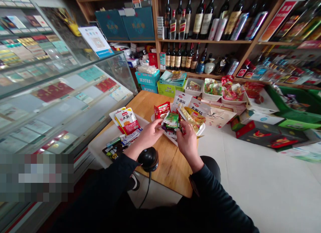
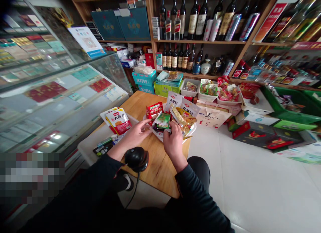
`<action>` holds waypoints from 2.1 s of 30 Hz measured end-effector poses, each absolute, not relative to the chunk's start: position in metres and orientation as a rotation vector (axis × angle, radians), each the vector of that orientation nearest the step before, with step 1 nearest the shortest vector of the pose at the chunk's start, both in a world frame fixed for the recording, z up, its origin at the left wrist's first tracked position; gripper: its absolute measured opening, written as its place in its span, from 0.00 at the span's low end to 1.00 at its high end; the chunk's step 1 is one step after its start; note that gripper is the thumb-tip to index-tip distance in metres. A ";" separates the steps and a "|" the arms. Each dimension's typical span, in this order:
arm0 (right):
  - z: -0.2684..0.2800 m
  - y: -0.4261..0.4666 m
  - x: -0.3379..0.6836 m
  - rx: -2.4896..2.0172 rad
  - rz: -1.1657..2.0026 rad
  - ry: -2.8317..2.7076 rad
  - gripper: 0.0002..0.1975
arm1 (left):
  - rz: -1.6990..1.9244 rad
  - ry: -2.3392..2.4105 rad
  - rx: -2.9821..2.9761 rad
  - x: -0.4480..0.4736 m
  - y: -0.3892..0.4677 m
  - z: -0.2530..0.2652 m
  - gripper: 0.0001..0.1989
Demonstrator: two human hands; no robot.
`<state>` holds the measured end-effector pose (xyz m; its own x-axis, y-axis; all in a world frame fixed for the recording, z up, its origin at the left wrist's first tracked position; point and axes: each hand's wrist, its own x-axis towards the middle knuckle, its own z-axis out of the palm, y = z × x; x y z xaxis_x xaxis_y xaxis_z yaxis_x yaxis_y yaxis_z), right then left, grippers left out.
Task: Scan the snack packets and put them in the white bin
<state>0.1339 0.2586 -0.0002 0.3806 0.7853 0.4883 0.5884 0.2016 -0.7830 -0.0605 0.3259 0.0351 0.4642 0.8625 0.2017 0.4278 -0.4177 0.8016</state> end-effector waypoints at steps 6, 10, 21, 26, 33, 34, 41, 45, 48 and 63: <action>-0.011 0.216 0.123 -1.388 0.307 -1.404 0.13 | 0.862 1.212 1.940 -0.095 0.294 0.021 0.23; -0.054 0.181 0.117 -1.479 0.438 -1.452 0.12 | 0.922 1.302 1.763 -0.134 0.264 0.002 0.24; -0.139 0.106 0.096 -1.715 0.407 -1.714 0.11 | 0.926 1.983 1.737 -0.271 0.162 -0.033 0.19; -0.141 0.105 0.091 -1.787 0.335 -1.751 0.10 | 0.982 2.101 1.641 -0.294 0.115 -0.051 0.16; -0.146 0.099 0.089 -1.816 0.268 -1.748 0.10 | 0.787 2.041 1.935 -0.313 0.076 -0.110 0.16; -0.147 0.098 0.088 -1.817 0.264 -1.751 0.10 | 0.752 2.007 2.034 -0.313 0.074 -0.113 0.16; -0.150 0.097 0.086 -1.827 0.249 -1.756 0.10 | 0.749 1.940 2.187 -0.309 0.079 -0.117 0.15; -0.153 0.097 0.087 -1.834 0.244 -1.754 0.09 | 0.755 1.932 2.157 -0.308 0.079 -0.117 0.15; -0.154 0.097 0.087 -1.821 0.245 -1.752 0.09 | 0.744 1.952 2.096 -0.310 0.079 -0.116 0.16; -0.147 0.098 0.083 -1.780 0.241 -1.743 0.11 | 1.175 1.738 1.705 -0.269 0.158 -0.033 0.16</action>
<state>0.0830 0.0981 -0.1474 0.1091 0.9504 0.2913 0.8355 0.0711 -0.5448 -0.2688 0.1581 -0.0334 -0.1477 0.9570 0.2497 0.5886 -0.1179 0.7998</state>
